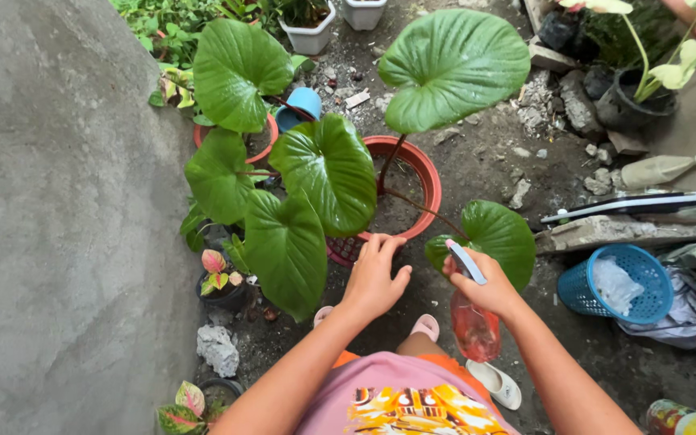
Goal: The person sprays water onto the leaves of a potted plant in an outdoor garden area. The person uses a spray bottle, misting the surface and underside of different leaves while occasionally touching the plant with their other hand.
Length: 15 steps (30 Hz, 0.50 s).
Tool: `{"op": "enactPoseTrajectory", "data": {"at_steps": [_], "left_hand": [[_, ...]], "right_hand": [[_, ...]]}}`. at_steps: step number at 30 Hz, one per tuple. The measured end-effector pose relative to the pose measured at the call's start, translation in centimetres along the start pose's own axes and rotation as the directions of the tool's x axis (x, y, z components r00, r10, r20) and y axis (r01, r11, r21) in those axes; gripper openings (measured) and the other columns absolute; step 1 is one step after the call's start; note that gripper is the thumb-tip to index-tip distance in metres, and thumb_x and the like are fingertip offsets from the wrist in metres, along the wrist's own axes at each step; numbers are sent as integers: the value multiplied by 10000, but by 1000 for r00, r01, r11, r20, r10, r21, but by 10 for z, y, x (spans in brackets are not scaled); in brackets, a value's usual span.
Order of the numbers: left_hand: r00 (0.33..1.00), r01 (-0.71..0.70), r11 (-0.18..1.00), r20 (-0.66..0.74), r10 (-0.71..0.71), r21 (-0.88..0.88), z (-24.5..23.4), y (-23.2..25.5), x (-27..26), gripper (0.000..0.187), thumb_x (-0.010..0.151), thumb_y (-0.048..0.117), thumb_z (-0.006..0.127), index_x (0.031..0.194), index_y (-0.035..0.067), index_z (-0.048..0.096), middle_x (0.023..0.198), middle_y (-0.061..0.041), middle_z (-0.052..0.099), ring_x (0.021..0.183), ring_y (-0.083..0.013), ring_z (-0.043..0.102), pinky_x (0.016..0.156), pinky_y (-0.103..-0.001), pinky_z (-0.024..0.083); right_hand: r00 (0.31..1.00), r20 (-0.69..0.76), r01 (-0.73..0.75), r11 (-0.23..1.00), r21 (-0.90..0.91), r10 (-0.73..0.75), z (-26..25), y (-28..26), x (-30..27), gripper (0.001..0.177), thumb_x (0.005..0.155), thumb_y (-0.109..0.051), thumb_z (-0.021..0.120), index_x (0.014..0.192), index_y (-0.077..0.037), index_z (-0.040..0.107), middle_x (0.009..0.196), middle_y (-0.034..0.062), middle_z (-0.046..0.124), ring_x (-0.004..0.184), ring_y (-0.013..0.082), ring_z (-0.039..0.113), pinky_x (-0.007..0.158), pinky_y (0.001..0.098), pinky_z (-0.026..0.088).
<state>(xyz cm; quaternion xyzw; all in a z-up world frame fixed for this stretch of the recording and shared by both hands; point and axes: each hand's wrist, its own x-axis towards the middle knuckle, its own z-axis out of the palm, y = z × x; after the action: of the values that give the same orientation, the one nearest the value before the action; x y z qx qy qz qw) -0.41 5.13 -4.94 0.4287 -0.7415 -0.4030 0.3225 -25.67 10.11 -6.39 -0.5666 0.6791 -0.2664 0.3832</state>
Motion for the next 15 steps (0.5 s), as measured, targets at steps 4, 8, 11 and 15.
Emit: {"op": "enactPoseTrajectory", "data": {"at_steps": [4,8,11,15], "left_hand": [[997,77,997,-7,-77,14,25,-4,0,480,835,184,737,1278,77,584,1242,-138,569,1175,-349,564,987,-448,481],[992,121,989,-58,-116,82,58,1,13,508,815,216,777,1271,78,599,1216,-172,582,1156,-375,553,991,-463,466],[986,165,983,-52,-161,81,87,12,26,497,812,237,778,1255,84,611,1165,-165,615,1139,-369,578,977,-458,475],[986,147,984,-95,-138,100,124,28,49,493,801,229,789,1242,84,625,1138,-160,649,1103,-375,583,949,-459,475]], "right_hand": [[992,14,129,992,-13,-128,-11,17,2,215,739,-69,663,952,-47,687,861,29,733,799,138,698,748,308,549],[988,125,-103,987,120,87,-39,40,8,183,775,-76,692,948,-20,682,791,51,723,672,128,653,606,294,520],[956,268,-190,944,269,116,-70,57,16,202,792,-70,680,987,-16,675,799,50,720,620,116,597,534,273,468],[915,391,-90,898,430,-96,-110,68,34,267,766,-25,634,1026,-31,691,870,19,713,638,65,536,520,227,409]]}}
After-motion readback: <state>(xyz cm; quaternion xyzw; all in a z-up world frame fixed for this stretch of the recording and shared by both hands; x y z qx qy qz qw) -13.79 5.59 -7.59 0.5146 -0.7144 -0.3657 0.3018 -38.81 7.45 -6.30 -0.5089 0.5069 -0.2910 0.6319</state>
